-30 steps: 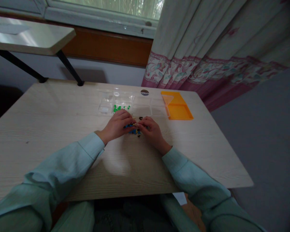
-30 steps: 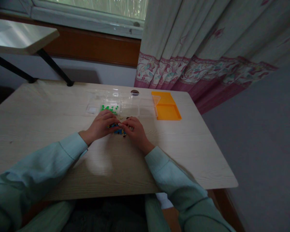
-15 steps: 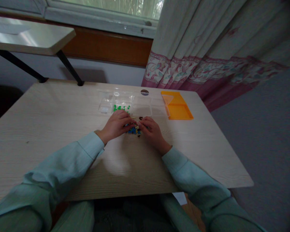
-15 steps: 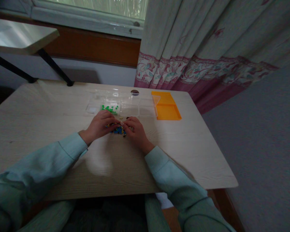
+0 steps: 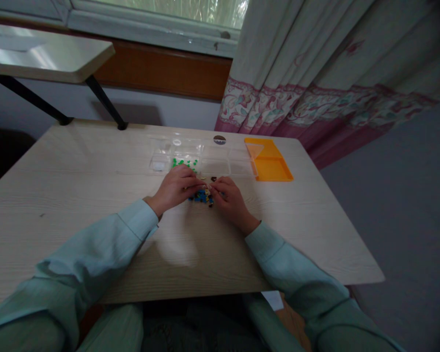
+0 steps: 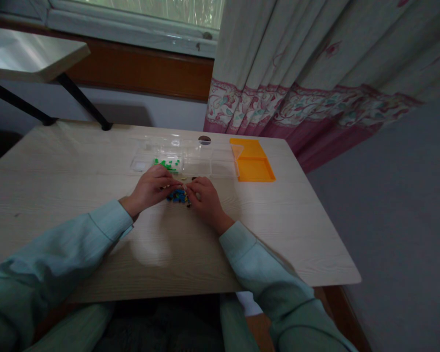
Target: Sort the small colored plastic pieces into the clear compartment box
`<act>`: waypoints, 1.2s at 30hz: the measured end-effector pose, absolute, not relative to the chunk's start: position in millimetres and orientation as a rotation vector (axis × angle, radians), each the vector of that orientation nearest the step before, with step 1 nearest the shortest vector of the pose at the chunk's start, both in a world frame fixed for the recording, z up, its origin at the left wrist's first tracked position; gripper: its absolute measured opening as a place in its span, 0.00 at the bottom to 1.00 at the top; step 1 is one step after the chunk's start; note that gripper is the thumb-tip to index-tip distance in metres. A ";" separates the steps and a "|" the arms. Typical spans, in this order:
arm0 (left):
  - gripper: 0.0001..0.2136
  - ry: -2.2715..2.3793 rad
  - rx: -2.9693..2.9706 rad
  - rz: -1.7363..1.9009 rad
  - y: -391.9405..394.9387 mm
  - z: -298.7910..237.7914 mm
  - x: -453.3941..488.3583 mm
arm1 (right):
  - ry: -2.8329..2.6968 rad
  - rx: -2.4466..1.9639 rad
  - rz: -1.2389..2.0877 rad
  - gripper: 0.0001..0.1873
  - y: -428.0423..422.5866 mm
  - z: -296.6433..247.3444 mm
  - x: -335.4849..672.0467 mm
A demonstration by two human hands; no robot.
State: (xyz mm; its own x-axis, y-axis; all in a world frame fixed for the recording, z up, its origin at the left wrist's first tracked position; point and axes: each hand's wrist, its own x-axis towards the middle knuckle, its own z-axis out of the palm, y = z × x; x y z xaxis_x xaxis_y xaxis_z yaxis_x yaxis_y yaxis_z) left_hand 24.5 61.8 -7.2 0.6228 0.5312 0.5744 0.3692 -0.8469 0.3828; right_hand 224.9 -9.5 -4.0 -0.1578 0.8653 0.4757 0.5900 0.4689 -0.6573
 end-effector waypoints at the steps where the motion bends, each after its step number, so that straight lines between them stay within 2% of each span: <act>1: 0.12 0.763 2.596 1.057 61.9 -6.4 24.6 | -1.870 -1.235 0.392 0.11 -9.5 -4.5 225.2; 13: 0.14 1.243 2.287 1.339 66.8 -4.3 20.0 | -2.142 -1.188 0.246 0.05 -6.2 -11.7 226.8; 25: 0.14 1.215 2.243 1.362 65.3 -5.0 22.3 | -2.124 -1.314 0.150 0.06 -7.1 -10.7 229.1; 36: 0.15 1.248 2.252 1.298 65.2 -4.5 22.2 | -2.232 -1.232 0.178 0.06 -7.0 -12.3 228.0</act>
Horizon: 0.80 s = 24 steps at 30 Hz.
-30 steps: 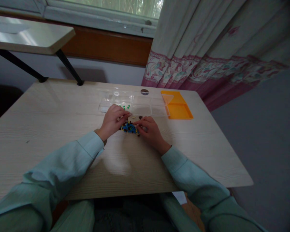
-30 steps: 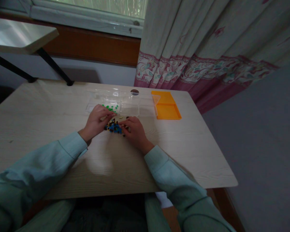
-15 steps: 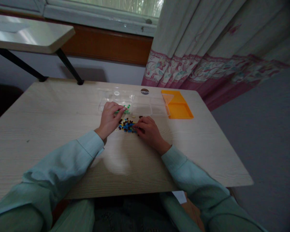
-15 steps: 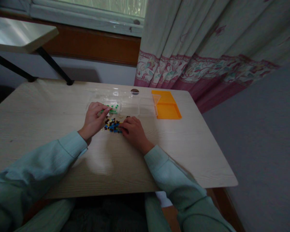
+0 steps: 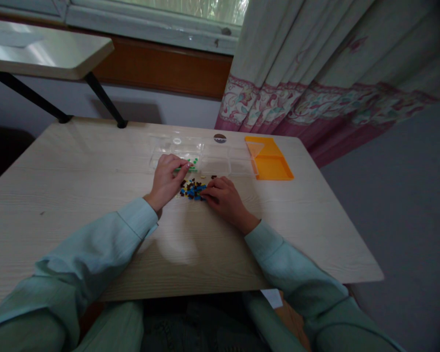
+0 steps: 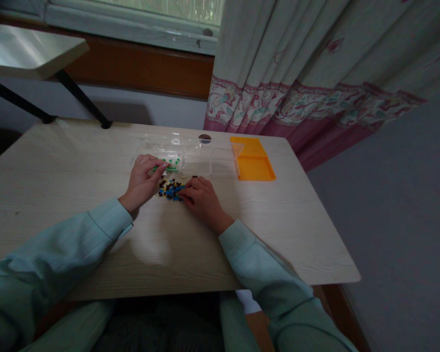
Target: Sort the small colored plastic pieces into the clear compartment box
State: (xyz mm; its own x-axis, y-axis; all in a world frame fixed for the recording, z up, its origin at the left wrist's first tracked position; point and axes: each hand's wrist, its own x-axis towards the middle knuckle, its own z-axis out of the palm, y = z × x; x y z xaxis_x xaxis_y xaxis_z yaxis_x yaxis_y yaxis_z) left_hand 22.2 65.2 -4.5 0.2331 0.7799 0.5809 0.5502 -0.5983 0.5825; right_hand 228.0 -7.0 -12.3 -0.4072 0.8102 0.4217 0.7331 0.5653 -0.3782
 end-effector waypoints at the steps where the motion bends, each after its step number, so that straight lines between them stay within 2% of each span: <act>1: 0.15 1.245 2.251 1.302 65.1 -4.5 22.1 | -2.235 -1.233 0.180 0.06 -7.0 -11.9 227.9; 15: 0.15 1.223 2.240 1.308 66.2 -5.2 22.7 | -2.317 -1.214 0.076 0.06 -8.1 -9.1 227.6; 24: 0.13 1.273 2.245 1.314 66.5 -6.7 21.6 | -2.236 -1.210 0.178 0.05 -7.5 -10.3 227.0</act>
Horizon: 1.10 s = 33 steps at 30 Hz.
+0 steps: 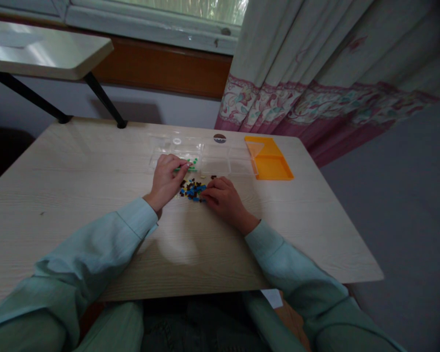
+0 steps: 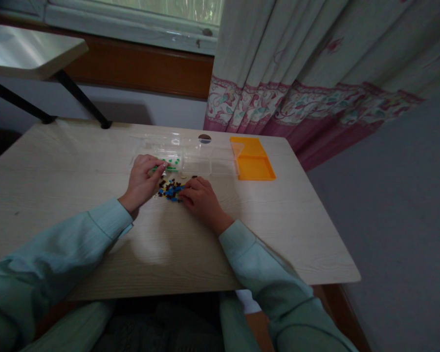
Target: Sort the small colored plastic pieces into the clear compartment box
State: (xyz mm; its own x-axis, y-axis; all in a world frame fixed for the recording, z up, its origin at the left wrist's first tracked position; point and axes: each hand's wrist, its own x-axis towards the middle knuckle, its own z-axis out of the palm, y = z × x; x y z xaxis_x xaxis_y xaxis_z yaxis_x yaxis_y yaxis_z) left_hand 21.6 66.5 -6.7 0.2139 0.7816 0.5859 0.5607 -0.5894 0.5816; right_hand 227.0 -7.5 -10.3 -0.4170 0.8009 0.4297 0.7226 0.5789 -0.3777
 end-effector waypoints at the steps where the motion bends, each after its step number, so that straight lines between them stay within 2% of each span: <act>1: 0.13 1.293 2.248 1.315 66.6 -6.7 21.2 | -2.215 -1.212 0.188 0.05 -7.3 -10.4 227.0; 11: 0.12 1.449 2.254 1.312 71.7 -8.1 18.3 | -2.199 -1.218 0.215 0.06 -7.6 -10.7 227.3; 33: 0.13 1.454 2.236 1.310 73.6 -10.4 17.5 | -2.236 -1.292 0.151 0.06 -9.1 -6.4 227.7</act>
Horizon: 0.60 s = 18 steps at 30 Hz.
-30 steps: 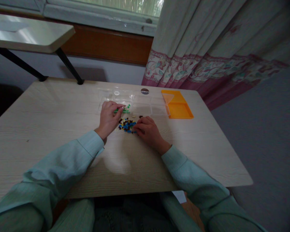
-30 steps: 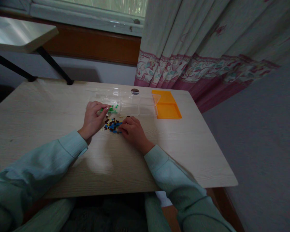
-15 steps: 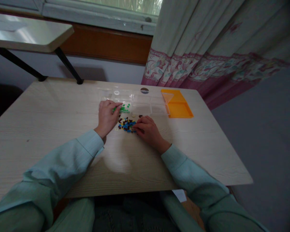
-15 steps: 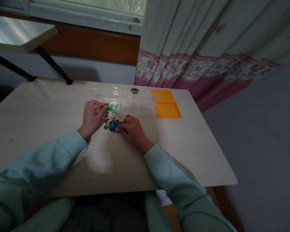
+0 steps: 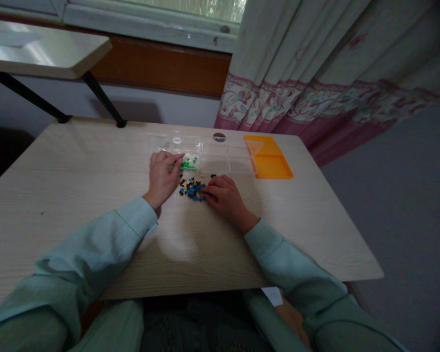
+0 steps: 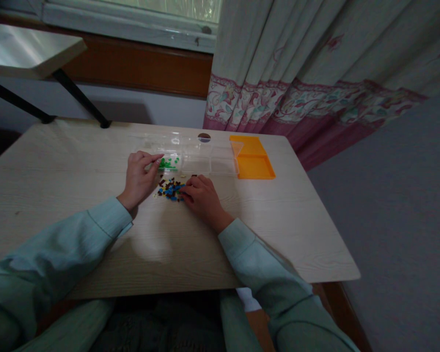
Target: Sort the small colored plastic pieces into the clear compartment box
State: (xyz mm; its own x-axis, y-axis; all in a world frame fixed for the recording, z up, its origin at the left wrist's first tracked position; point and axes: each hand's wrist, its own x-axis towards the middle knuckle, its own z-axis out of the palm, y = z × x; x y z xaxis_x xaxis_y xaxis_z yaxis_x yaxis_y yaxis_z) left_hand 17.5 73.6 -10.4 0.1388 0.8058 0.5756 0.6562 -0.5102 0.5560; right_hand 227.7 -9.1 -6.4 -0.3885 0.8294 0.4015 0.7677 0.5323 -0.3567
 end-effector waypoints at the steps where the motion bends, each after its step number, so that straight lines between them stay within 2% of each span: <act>1: 0.13 1.452 2.238 1.313 73.8 -10.9 17.3 | -2.237 -1.294 0.149 0.06 -9.4 -5.6 227.4; 18: 0.12 1.243 2.319 1.249 68.1 -6.9 21.8 | -2.233 -1.285 0.164 0.05 -7.9 -8.9 227.4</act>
